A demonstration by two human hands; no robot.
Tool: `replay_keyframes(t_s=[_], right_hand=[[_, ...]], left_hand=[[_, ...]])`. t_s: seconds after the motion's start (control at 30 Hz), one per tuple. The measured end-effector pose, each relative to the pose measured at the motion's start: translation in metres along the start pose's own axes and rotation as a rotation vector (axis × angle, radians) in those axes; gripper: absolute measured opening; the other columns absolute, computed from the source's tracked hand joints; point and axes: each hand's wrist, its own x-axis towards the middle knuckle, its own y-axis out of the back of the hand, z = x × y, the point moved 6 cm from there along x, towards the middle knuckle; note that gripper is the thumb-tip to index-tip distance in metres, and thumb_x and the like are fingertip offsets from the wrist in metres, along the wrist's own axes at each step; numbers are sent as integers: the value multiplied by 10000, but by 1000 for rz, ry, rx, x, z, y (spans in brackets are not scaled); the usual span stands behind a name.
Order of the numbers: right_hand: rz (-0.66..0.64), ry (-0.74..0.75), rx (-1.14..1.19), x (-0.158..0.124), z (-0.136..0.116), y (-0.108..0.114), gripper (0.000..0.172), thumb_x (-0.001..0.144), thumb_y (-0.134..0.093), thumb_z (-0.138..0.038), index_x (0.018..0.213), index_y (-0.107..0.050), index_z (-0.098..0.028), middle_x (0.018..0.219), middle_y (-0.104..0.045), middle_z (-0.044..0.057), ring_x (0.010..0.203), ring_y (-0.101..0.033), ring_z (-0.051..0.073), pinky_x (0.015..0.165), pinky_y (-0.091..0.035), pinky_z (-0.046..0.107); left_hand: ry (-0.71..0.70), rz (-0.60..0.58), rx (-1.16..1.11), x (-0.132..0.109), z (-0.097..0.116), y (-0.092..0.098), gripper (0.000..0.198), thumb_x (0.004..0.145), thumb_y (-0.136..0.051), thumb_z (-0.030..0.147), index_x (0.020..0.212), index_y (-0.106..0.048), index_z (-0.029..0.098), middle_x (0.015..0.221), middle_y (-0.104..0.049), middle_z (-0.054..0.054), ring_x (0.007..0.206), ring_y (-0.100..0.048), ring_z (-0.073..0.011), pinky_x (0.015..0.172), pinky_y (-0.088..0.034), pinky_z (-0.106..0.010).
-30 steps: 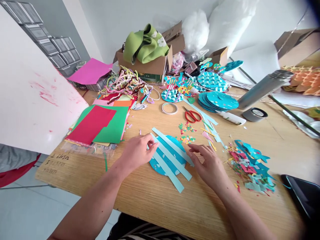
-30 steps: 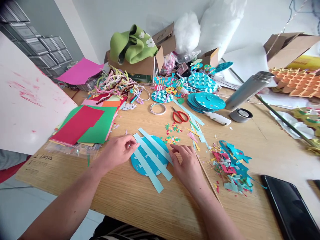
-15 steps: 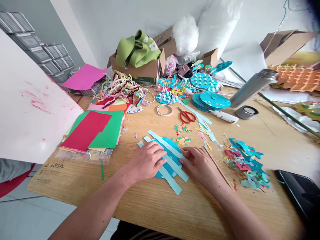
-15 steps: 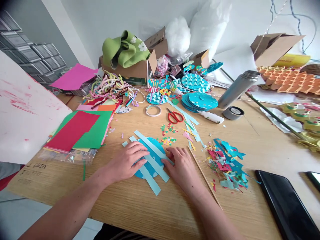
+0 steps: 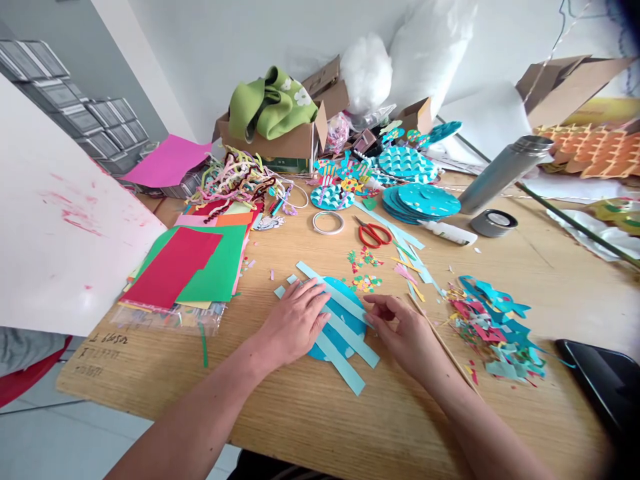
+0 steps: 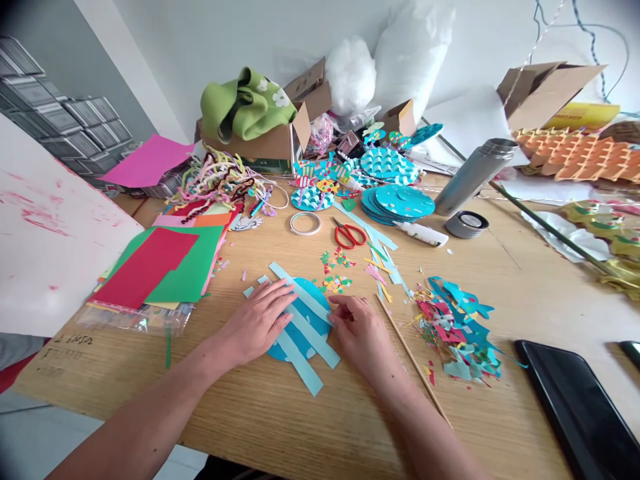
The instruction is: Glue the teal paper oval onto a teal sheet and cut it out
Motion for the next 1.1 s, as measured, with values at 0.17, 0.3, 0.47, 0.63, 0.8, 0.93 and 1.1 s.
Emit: replay_keyframes(t_s=[0.17,0.3,0.47,0.63,0.8,0.93,1.1], right_hand=[[50,-65,218,-1,1,3,312,857,-561,-402,1062,-618,-174,731,-580,17,672,-559,157,633,-478,299],[89,-132,380,0,3,9,367,817,-621,-454,1054,-616,-173,731,-565,11,654,-556,148,589,-469,278],[115,-168,513,1,2,15,388,789,-672,-463,1044,-633,-174,739,-575,17,661,-567,148,600,-497,283],[125,-148,598,-2,4,15,354,785,-696,-427,1047,-646,-194,754,-581,21,681,-565,149,623,-508,289],[79,-54,650,-7,-5,12,258,807,-690,-366,1026,-663,-234,767,-560,9,690,-545,131,613,-488,253],[-90,16,641,-12,-20,1,213,844,-652,-324,1039,-651,-240,765,-550,2,676,-531,120,596,-474,241],[-224,65,521,-18,-32,-12,213,886,-593,-339,1048,-622,-206,743,-561,9,664,-528,127,594,-456,250]], left_hand=[[8,24,-14,0,-1,1,374,966,-381,308,1284,-514,165,1351,-549,-119,1336,-409,-247,1111,-343,-493],[33,132,-43,0,-6,9,402,964,-383,286,1337,-444,150,1367,-523,-128,1317,-425,-235,1107,-362,-466],[95,293,-71,-1,-14,24,340,949,-414,255,1270,-492,173,1253,-592,-119,1223,-502,-236,1061,-409,-461],[115,388,-116,-3,-15,31,296,923,-465,260,1190,-556,171,1151,-635,-116,1108,-554,-238,974,-454,-441],[180,80,-439,-1,-7,19,298,909,-496,396,837,-693,184,813,-700,-58,791,-620,-181,759,-488,-312],[295,-92,-887,-3,-4,11,403,892,-484,498,973,-692,162,868,-701,-63,720,-600,-147,646,-460,-253],[507,53,-1234,-4,-23,11,315,796,-633,446,878,-647,143,732,-648,-21,530,-485,-73,466,-337,-191]])
